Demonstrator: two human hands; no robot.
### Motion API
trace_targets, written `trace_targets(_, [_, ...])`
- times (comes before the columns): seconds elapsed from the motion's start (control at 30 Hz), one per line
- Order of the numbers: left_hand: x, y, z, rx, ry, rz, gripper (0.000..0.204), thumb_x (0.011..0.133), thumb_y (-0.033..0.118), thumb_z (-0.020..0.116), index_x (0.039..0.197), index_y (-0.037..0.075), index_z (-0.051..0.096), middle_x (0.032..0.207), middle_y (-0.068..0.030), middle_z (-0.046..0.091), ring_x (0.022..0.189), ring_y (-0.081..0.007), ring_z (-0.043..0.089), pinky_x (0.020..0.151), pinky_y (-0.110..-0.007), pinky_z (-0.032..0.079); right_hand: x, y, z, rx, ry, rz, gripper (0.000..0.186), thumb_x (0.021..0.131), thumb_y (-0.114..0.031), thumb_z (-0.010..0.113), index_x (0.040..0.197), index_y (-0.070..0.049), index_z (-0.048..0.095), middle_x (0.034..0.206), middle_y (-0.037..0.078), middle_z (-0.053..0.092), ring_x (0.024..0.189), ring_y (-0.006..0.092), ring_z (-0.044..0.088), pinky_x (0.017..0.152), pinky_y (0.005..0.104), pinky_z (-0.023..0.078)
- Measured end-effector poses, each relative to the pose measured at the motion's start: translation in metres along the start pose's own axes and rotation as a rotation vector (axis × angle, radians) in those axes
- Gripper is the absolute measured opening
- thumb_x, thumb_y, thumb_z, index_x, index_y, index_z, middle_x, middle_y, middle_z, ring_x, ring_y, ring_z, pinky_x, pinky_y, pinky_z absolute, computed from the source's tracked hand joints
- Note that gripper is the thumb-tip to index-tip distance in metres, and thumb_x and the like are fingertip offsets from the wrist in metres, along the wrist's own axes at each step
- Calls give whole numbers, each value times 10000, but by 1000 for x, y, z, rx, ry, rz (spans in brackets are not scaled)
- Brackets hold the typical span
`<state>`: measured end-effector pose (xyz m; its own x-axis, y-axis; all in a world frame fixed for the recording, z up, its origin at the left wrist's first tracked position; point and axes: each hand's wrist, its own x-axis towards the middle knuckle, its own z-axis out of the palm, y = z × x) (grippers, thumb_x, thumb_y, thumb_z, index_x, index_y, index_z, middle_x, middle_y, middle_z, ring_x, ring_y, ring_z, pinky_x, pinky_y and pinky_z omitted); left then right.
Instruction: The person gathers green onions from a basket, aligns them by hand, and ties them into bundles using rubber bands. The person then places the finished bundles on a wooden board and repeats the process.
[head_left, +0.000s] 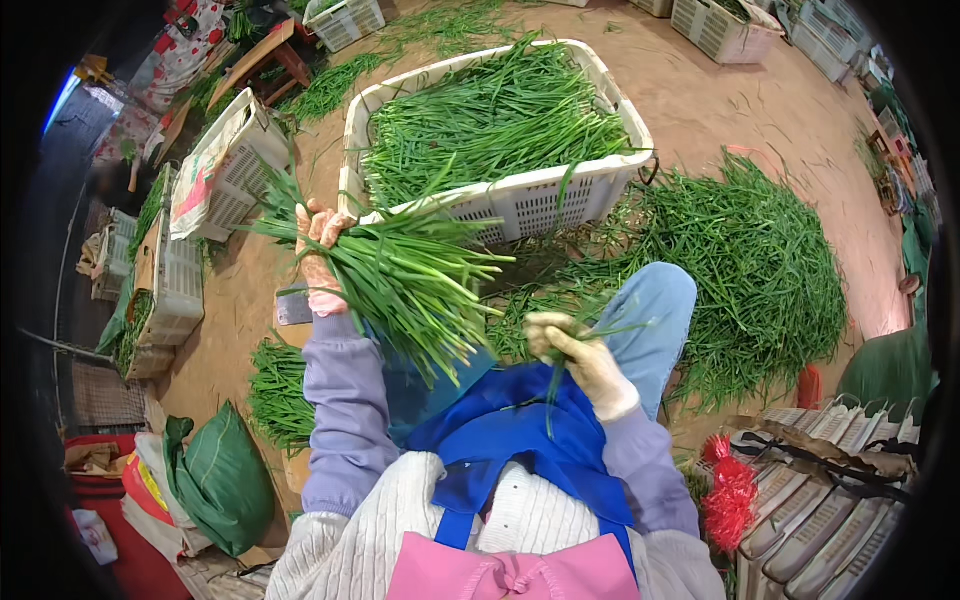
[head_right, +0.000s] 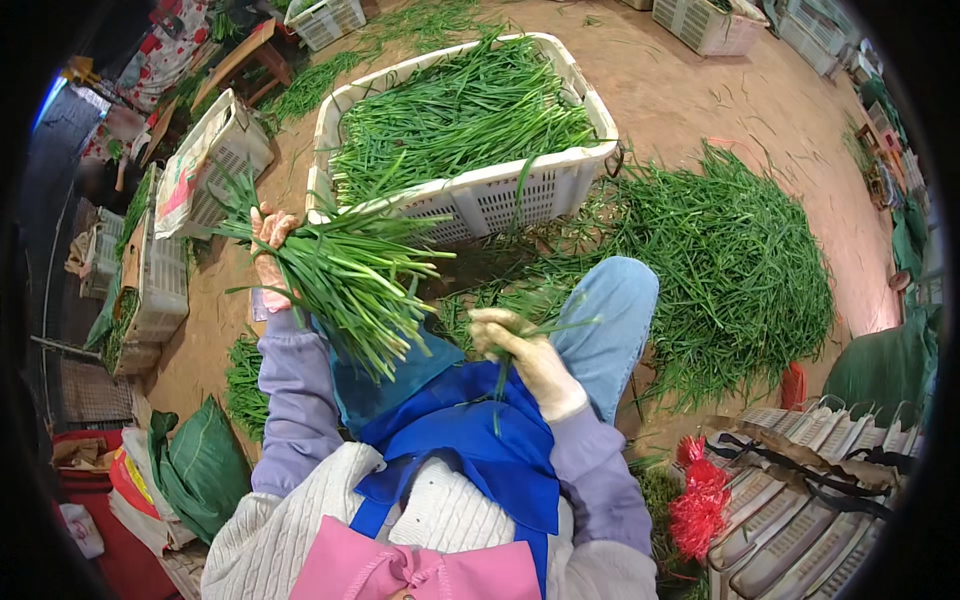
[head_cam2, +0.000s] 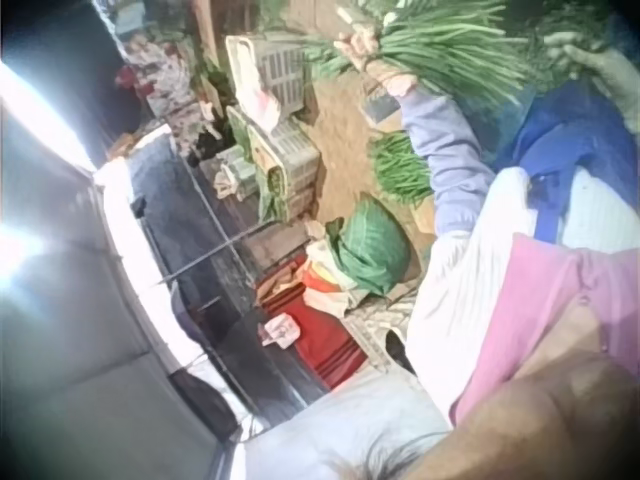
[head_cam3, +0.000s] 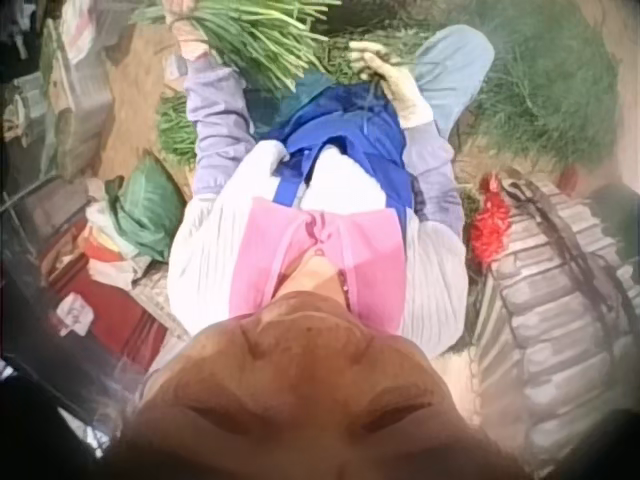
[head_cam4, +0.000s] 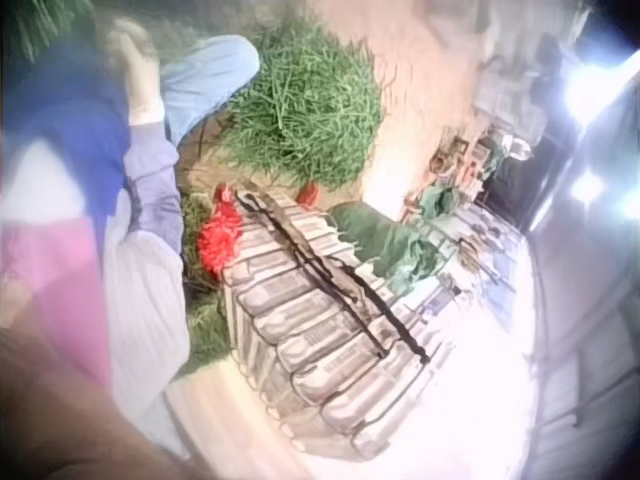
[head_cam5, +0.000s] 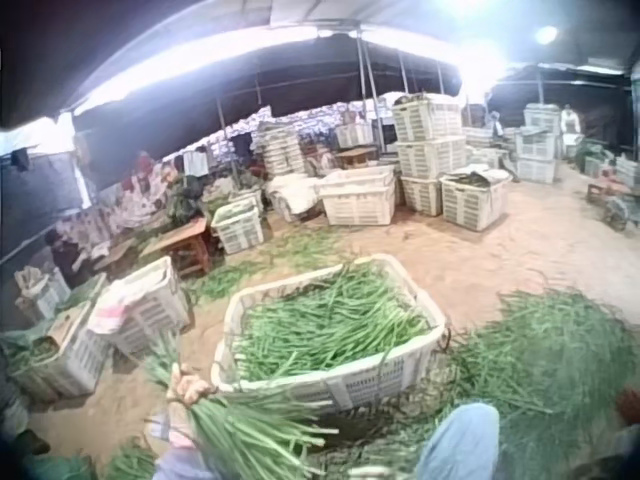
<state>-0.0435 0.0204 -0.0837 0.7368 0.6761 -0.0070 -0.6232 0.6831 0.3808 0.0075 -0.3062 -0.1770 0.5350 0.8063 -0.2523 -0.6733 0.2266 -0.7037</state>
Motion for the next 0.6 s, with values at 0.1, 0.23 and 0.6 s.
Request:
trace_targets(0.1, [1,-6,-25,-161,-314,-232,233,956,259,462,965,31,510,548,52,323,513,-72,376,600,-231,382,44,-4,51,-22,-38,-33,424,887,-234,578,1274,-92,480,1129,25,559,959,125,539,834,290,437])
trace_targets(0.23, [4,4,-45,49,-166,-37,232,960,255,454,949,30,507,549,52,307,518,-90,352,644,-248,384,58,-16,64,163,-34,-139,279,866,-166,580,1121,-55,558,876,10,596,679,90,527,626,227,464])
trace_targets(0.6, [-8,-13,-30,189,70,94,233,893,307,568,871,76,551,621,26,507,574,-135,517,671,-339,492,67,-9,92,-763,88,-604,164,805,-26,640,964,-3,608,885,30,578,791,138,557,707,273,498])
